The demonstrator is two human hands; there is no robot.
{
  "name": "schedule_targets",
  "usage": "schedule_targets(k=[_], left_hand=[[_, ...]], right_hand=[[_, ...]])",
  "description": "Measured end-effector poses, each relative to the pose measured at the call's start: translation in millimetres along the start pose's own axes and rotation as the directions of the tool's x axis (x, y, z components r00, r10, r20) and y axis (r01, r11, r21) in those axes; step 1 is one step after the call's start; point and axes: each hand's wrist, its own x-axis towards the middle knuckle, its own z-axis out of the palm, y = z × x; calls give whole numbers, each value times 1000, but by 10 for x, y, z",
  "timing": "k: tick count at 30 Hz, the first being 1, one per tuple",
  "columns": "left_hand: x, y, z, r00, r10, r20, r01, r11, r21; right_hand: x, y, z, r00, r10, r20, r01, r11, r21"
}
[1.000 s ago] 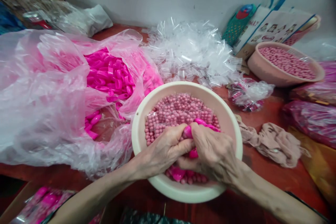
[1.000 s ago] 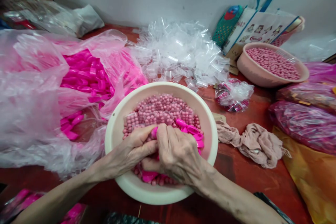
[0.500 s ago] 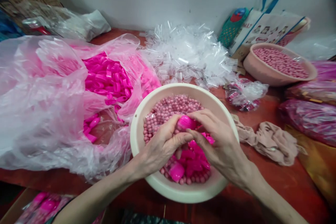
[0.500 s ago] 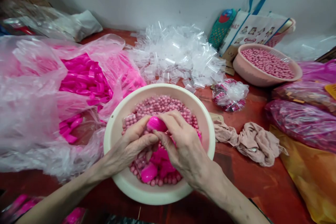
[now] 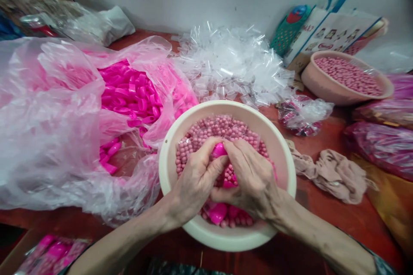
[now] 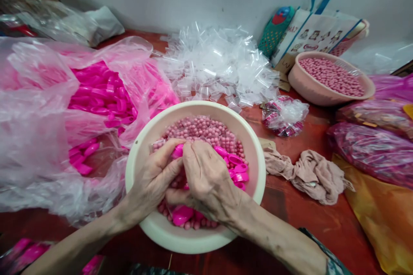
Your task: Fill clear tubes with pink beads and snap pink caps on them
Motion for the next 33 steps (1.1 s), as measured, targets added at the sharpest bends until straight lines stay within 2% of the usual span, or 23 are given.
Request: schedule_targets(k=[4, 7, 9, 11, 14, 17, 20, 23, 29, 31, 33], left_hand=[[54, 20, -9, 1000, 4, -14, -5, 999, -49], [89, 14, -17, 999, 9, -41, -13, 994, -111], [88, 1, -13, 1000, -10, -22, 7, 991, -134], [71, -12, 2, 999, -33, 5, 33, 990, -139], [40, -18, 31, 1000, -6, -12, 4, 995, -98], [12, -3, 50, 998, 48, -29, -49, 998, -46], [-13, 1, 49, 998, 44, -46, -45, 999, -7], [-10, -20, 43, 996, 44, -73, -41, 998, 36], [99, 2, -28, 989, 0, -148, -19, 991, -129], [23, 34, -112, 980, -32, -194, -8, 979, -205], [-200, 36, -205, 947, -33, -320, -48, 969, -243]], right_hand=[[63, -12, 47, 999, 37, -29, -35, 997, 75], [96, -57, 27, 984, 172, 52, -178, 973, 148], [101, -82, 7, 953, 278, 121, -298, 932, 206], [90, -88, -8, 928, 332, 168, -366, 898, 244], [63, -62, -26, 934, 313, 172, -344, 917, 200], [63, -28, -59, 963, 219, 157, -240, 961, 137], [99, -17, -107, 973, 151, 176, -166, 984, 70], [138, -20, -114, 968, 138, 210, -154, 986, 62], [157, 59, -8, 962, 182, 205, -221, 957, 188], [117, 128, -14, 963, 178, 203, -222, 950, 220], [44, 201, -31, 958, 224, 178, -263, 934, 241]])
